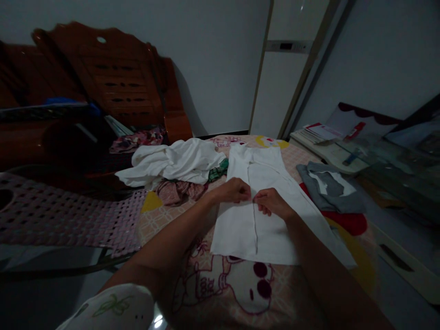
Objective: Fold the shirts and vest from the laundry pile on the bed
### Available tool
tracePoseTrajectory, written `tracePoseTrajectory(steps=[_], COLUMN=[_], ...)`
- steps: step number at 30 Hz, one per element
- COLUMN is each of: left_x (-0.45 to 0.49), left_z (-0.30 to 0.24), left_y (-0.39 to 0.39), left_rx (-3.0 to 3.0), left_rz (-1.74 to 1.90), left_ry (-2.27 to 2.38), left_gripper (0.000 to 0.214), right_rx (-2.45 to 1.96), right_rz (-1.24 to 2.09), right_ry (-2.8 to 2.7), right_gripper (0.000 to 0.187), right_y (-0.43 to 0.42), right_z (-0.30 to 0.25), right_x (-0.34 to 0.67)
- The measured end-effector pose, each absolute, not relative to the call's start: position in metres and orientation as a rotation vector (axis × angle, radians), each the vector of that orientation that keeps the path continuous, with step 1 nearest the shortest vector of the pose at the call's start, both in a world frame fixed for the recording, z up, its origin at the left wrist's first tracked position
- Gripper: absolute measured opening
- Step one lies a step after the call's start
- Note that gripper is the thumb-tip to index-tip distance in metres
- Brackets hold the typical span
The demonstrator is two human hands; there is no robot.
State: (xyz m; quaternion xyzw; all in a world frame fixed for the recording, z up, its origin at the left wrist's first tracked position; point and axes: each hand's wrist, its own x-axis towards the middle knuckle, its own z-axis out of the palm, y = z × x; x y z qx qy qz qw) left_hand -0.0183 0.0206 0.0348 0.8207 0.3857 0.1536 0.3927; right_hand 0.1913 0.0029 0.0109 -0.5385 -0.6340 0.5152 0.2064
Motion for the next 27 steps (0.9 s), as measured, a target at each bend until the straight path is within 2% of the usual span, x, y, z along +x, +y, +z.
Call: tracePoseTrajectory(steps=[5,10,19,27], left_x=[-0.002,0.01,0.02,0.025], left_z=[0.026,0.019,0.015,0.009], left_y=[-0.007,-0.016,-0.022,-0.022], left_rx=[1.868,1.979,2.007,1.807], left_rz=[0.153,0.025,0.02,-0.012], left_ry=[0.565,0.317,0.183,0.097], left_gripper=[0.018,0.031,0.01,0.004], right_rx=[-1.27,-1.231,-1.241,-1.246], right_rz=[1.671,1.682,1.659,1.649], right_ry=[-1.562,-1.564,-1.536,-1.528], right_gripper=[0.027,0.026,0.024,0.024], right_y=[0.012,0.012,0.011,0.01], right_z=[0.007,0.001,0.001,0.0], right_x=[0.204,0.206,0.204,0.203])
